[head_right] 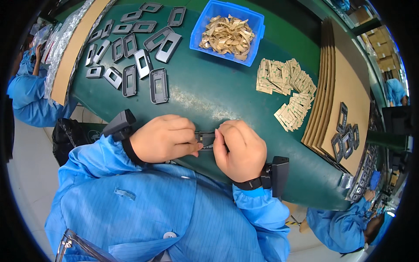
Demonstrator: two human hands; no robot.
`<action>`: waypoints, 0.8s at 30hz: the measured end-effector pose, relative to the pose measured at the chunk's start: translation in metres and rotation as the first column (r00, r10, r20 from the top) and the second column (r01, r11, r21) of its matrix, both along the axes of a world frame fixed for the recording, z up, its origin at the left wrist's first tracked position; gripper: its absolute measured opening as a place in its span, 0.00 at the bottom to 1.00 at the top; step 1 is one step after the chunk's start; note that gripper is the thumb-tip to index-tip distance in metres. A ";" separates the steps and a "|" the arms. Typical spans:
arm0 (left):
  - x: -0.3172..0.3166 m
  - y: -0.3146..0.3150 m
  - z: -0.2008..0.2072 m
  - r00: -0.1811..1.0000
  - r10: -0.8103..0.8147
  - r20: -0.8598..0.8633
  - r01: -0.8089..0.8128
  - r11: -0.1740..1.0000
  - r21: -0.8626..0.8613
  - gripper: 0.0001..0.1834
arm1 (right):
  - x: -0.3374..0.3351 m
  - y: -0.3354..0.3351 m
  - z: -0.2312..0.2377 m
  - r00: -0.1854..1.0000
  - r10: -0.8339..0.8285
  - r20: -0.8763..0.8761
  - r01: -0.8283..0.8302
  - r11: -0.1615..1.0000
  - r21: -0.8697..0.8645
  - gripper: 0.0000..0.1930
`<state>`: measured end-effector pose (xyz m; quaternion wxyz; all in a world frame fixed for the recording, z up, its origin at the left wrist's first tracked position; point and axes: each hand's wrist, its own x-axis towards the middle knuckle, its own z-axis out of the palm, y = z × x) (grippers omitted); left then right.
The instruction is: Assembling or inspecting cell phone frames and adhesive components at an industrial workstation.
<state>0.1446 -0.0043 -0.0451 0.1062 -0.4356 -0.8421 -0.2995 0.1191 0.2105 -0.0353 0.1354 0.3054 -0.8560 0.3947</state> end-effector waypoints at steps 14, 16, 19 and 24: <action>0.013 0.001 0.020 0.775 0.353 0.525 -0.510 0.840 0.187 0.11 | 0.012 0.006 -0.002 0.738 -0.037 0.674 0.167 0.978 -0.128 0.04; 0.002 0.002 0.011 0.686 0.402 0.607 -0.614 0.767 0.186 0.09 | 0.006 0.003 0.000 0.698 -0.058 0.714 0.170 0.982 -0.086 0.06; -0.005 -0.002 0.009 0.733 0.399 0.551 -0.549 0.825 0.133 0.10 | -0.002 -0.003 0.002 0.720 -0.068 0.691 0.148 0.987 -0.057 0.08; -0.014 -0.005 0.005 0.806 0.306 0.506 -0.433 0.888 0.153 0.10 | -0.006 -0.006 0.000 0.694 -0.023 0.719 0.122 0.989 -0.086 0.08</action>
